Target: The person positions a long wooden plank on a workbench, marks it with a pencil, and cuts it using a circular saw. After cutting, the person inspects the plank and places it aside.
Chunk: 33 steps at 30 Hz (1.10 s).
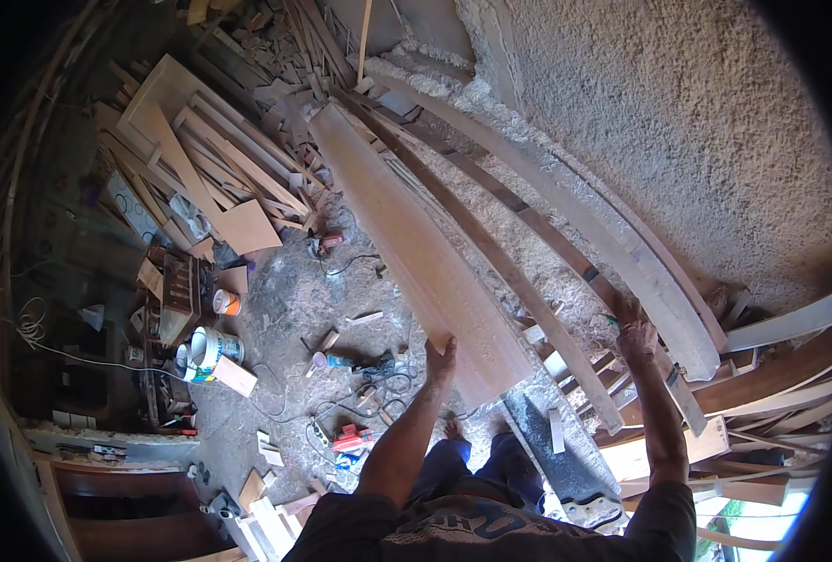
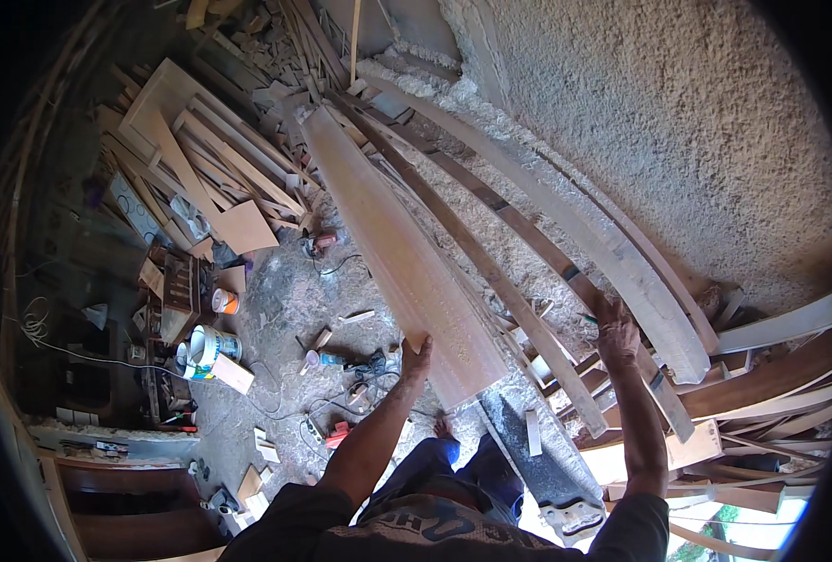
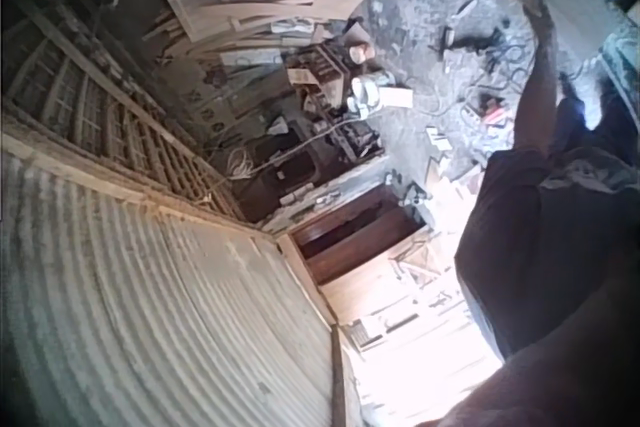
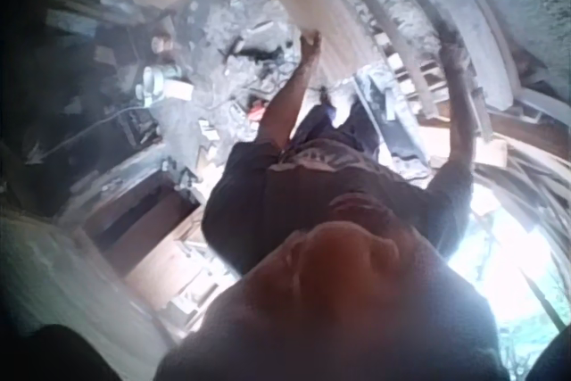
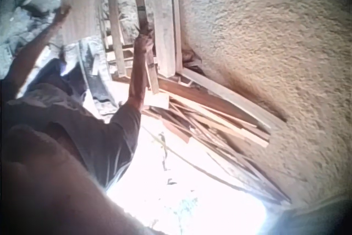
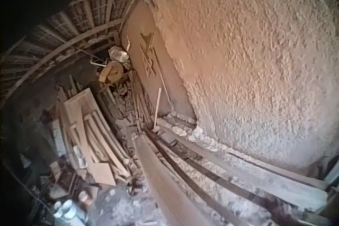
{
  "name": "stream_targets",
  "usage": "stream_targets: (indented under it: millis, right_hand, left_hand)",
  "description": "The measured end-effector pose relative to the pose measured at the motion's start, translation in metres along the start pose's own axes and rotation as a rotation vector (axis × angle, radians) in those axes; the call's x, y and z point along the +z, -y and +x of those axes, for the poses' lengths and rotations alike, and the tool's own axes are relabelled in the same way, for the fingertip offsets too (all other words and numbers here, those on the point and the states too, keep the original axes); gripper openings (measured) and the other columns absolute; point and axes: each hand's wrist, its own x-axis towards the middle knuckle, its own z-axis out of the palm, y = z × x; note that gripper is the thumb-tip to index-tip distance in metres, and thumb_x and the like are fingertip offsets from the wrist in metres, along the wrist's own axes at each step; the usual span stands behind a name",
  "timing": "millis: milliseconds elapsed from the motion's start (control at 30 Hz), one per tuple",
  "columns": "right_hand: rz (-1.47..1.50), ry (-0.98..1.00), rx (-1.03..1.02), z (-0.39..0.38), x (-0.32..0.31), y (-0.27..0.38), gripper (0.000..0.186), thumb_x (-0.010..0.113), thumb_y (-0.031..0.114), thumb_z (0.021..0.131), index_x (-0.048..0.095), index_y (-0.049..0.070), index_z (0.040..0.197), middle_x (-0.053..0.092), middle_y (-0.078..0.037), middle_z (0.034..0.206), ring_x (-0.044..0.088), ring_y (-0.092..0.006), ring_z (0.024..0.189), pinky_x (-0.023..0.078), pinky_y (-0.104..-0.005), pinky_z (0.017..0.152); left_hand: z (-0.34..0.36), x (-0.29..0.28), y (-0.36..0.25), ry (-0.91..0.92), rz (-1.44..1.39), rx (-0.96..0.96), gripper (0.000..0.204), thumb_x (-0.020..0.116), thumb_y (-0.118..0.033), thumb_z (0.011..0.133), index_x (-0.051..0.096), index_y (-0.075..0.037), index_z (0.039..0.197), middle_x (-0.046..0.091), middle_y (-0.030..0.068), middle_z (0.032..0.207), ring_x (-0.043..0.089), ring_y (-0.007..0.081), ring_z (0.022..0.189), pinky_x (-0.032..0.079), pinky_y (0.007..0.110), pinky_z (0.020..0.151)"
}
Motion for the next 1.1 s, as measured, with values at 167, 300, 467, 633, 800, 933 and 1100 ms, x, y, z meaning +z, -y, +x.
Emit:
stream_targets:
  millis: [167,300,467,633,800,933,1100]
  right_hand:
    - [0.026,0.258,0.158,-0.018,-0.053,0.018,0.065,0.057,0.005,0.084,0.04,0.013,0.146,0.058,-0.021,0.121,0.068,-0.0381,0.095,0.058,-0.0497,0.077]
    - [0.016,0.228,0.168,-0.037,-0.072,0.027,0.069,0.06,0.008,0.082,0.038,0.013,0.147,0.058,-0.019,0.117,0.067,-0.0372,0.094,0.057,-0.052,0.077]
    - [0.072,0.197,0.122,-0.056,-0.055,0.042,0.07,0.062,0.013,0.079,0.039,0.005,0.144,0.058,-0.021,0.109,0.065,-0.0385,0.09,0.053,-0.0525,0.075]
    - [0.066,0.198,0.143,-0.068,-0.069,0.055,0.066,0.062,0.01,0.077,0.044,0.005,0.141,0.06,-0.018,0.103,0.064,-0.0371,0.095,0.054,-0.0504,0.076]
    - [0.092,0.154,0.138,-0.064,-0.078,0.077,0.059,0.063,0.005,0.076,0.05,0.006,0.133,0.061,-0.017,0.106,0.064,-0.0362,0.097,0.055,-0.0476,0.076]
    - [0.095,0.14,0.181,-0.068,-0.087,0.084,0.045,0.062,0.005,0.079,0.055,0.008,0.124,0.064,-0.017,0.099,0.064,-0.0379,0.09,0.054,-0.0499,0.071]
    - [0.166,0.27,0.305,-0.058,-0.143,0.14,0.051,0.062,0.003,0.077,0.057,0.013,0.127,0.064,-0.016,0.091,0.064,-0.0386,0.087,0.052,-0.0512,0.068]
  left_hand:
    - [-0.002,-0.005,0.013,0.0,-0.048,-0.027,0.07,0.069,-0.029,0.093,0.032,0.004,0.143,0.053,0.0203,0.13,0.054,0.0286,0.118,0.044,0.04,0.101]
    - [-0.003,-0.003,0.005,0.047,-0.102,-0.048,0.072,0.069,-0.029,0.094,0.03,0.004,0.144,0.051,0.0205,0.132,0.053,0.029,0.119,0.043,0.04,0.102]
    - [0.001,-0.008,0.002,0.056,-0.084,-0.085,0.072,0.069,-0.027,0.093,0.029,0.006,0.143,0.049,0.0216,0.134,0.052,0.0293,0.122,0.043,0.041,0.103]
    - [-0.008,-0.006,-0.027,0.101,-0.025,-0.125,0.075,0.07,-0.026,0.093,0.027,0.006,0.145,0.047,0.0232,0.136,0.051,0.0301,0.123,0.043,0.041,0.104]
    - [0.002,-0.026,-0.016,-0.047,0.445,0.125,0.087,0.07,-0.034,0.091,0.019,0.001,0.152,0.034,0.0264,0.15,0.037,0.0397,0.137,0.035,0.049,0.112]
    - [0.016,-0.032,-0.055,-0.044,0.461,0.407,0.082,0.069,-0.031,0.09,0.023,-0.003,0.153,0.025,0.0256,0.156,0.027,0.0453,0.142,0.025,0.057,0.115]
    - [0.1,-0.023,-0.082,0.188,-0.213,0.247,0.065,0.061,-0.03,0.098,0.031,-0.002,0.148,0.037,0.0237,0.148,0.04,0.0375,0.135,0.039,0.049,0.107]
